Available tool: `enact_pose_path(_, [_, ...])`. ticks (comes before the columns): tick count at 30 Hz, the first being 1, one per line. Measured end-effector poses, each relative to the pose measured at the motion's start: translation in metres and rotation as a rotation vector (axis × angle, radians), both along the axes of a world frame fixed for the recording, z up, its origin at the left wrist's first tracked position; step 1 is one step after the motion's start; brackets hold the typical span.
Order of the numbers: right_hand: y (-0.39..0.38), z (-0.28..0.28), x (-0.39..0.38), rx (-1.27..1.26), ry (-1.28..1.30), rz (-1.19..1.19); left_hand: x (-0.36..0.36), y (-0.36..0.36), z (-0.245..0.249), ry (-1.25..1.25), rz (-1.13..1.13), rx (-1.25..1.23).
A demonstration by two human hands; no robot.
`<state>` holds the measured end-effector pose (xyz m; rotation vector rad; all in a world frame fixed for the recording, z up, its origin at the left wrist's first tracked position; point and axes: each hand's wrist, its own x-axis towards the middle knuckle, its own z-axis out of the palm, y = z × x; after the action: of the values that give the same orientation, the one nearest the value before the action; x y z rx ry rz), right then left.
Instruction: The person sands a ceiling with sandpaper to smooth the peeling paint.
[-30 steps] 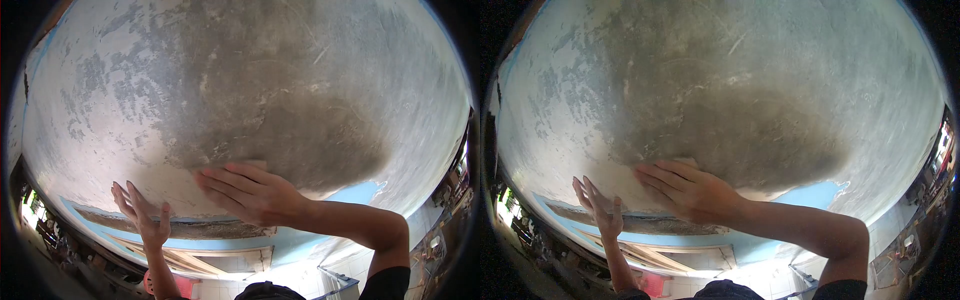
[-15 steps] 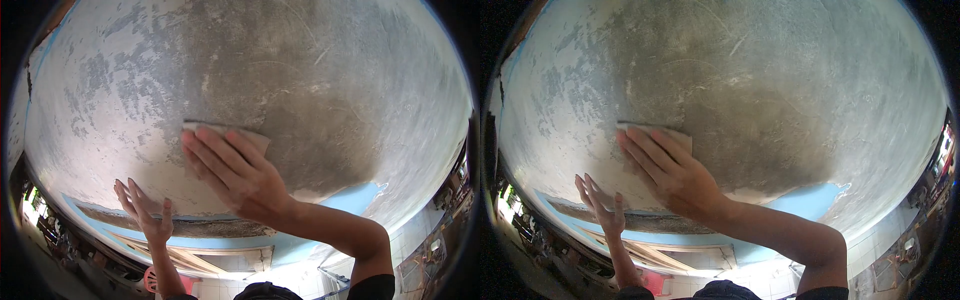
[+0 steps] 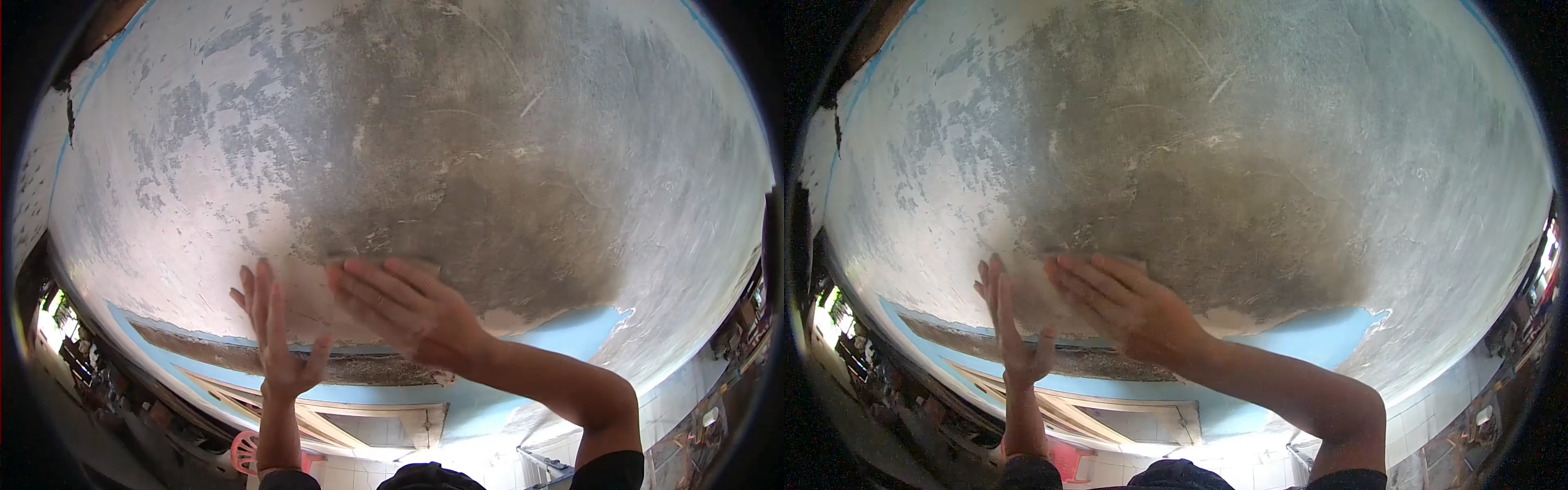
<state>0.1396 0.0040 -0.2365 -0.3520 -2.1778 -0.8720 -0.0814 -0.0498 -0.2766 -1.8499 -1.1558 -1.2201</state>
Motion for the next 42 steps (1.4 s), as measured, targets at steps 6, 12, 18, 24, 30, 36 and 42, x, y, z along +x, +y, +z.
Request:
enact_pose_path(6, [-0.006, 0.015, -0.008, -0.062, 0.149, -0.035, 0.022, 0.012, 0.002, -0.144, -0.145, 0.055])
enact_pose_path(12, [-0.002, 0.017, 0.004, 0.0, 0.136, -0.071, 0.025, 0.017, 0.0, -0.126, 0.019, 0.031])
enact_pose_path(18, [0.002, -0.003, 0.0, 0.008, 0.097, -0.078, 0.03, 0.02, 0.001, -0.137, -0.004, 0.096])
enact_pose_path(24, [-0.003, 0.023, 0.002, -0.002, 0.197, -0.146, 0.037, 0.021, 0.002, -0.169, 0.027, 0.118])
enact_pose_path(30, [0.002, 0.003, 0.01, -0.001, 0.051, -0.09, 0.036, 0.024, 0.0, -0.163, 0.056, 0.131])
enact_pose_path(36, [-0.001, 0.007, 0.012, 0.001, 0.079, -0.168, 0.035, 0.026, -0.001, -0.177, 0.05, 0.139])
enact_pose_path(42, [0.002, 0.019, 0.019, 0.053, 0.158, -0.168, 0.037, 0.025, 0.001, -0.182, 0.04, 0.157])
